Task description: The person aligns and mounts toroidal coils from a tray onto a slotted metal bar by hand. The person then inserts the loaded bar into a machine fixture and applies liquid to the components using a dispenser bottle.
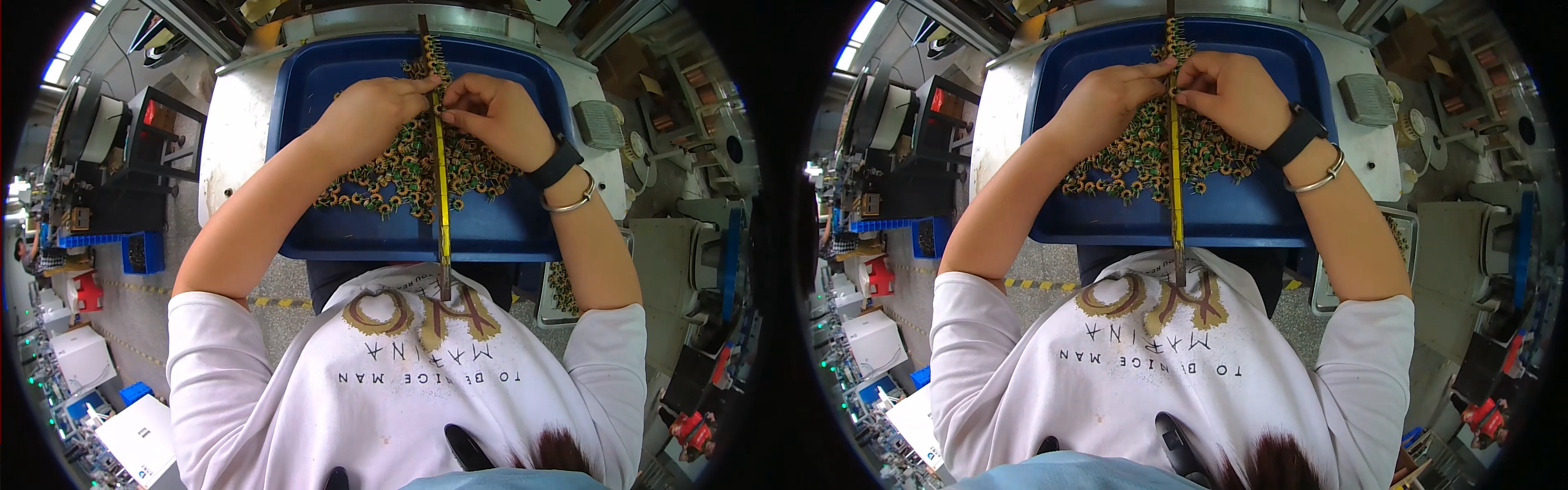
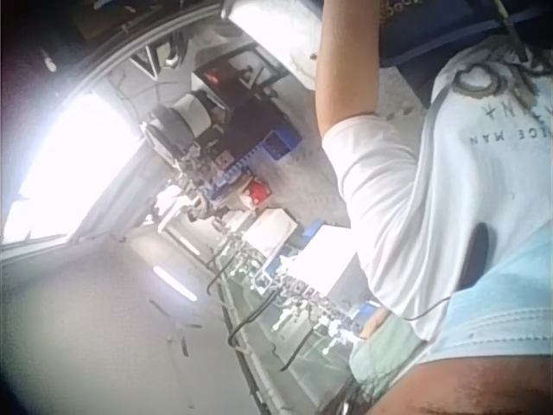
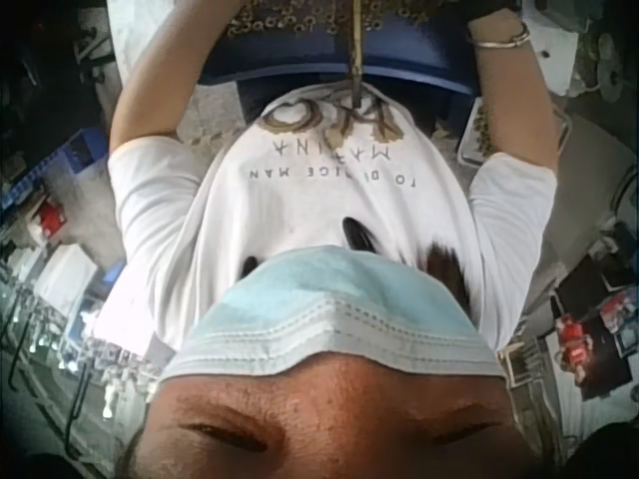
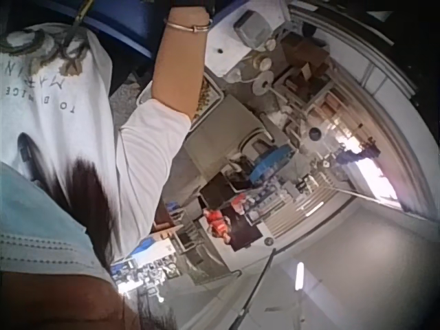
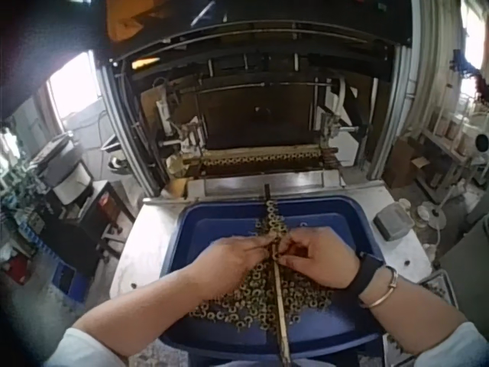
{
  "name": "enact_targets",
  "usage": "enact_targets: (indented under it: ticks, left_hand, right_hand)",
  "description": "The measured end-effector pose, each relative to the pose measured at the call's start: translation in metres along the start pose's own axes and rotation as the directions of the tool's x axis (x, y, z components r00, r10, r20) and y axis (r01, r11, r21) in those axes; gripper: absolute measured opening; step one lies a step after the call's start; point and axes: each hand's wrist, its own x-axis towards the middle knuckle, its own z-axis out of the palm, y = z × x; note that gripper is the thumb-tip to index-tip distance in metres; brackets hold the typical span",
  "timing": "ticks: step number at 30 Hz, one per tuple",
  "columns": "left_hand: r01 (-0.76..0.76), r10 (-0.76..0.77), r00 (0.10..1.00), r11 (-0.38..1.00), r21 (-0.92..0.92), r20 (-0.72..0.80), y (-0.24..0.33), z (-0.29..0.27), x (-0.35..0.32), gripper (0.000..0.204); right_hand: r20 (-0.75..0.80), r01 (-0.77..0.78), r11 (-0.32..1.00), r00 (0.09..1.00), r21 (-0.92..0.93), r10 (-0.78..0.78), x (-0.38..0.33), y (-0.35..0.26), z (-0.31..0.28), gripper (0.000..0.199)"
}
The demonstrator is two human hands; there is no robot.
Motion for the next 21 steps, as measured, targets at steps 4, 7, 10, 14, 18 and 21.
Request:
enact_targets:
  ticks: [4, 7, 10, 14, 18, 21]
  left_hand:
    - [0.012, -0.012, 1.000, 1.000, 0.003, 0.019, -0.001, 0.006, 0.000, 0.025]
    - [0.015, -0.018, 0.999, 0.997, -0.077, -0.041, -0.004, 0.006, 0.001, 0.022]
    - [0.035, -0.053, 0.992, 0.987, -0.157, -0.113, -0.003, 0.001, 0.002, 0.018]
    - [0.216, -0.343, 0.933, 0.775, -0.594, -0.109, 0.003, -0.003, 0.008, 0.019]
    - [0.444, -0.398, 0.858, 0.259, -0.858, 0.324, 0.000, -0.007, 0.009, 0.030]
    - [0.271, -0.305, 0.950, 0.712, -0.647, 0.063, 0.006, -0.007, 0.011, 0.035]
  right_hand:
    - [-0.076, -0.001, 0.995, 0.997, -0.104, -0.007, 0.004, 0.001, 0.003, 0.015]
    - [-0.131, 0.035, 0.972, 0.989, -0.232, -0.066, 0.004, 0.001, 0.002, 0.016]
    - [-0.136, 0.030, 0.990, 0.989, -0.140, -0.050, -0.001, -0.004, -0.004, 0.017]
    - [-0.151, 0.052, 0.993, 0.986, -0.109, -0.068, -0.002, -0.016, -0.005, 0.020]
    - [-0.099, 0.127, 0.984, 0.985, -0.123, -0.139, -0.004, -0.025, -0.001, 0.019]
    - [-0.056, 0.102, 0.974, 0.992, -0.201, -0.116, -0.008, -0.020, -0.009, 0.018]
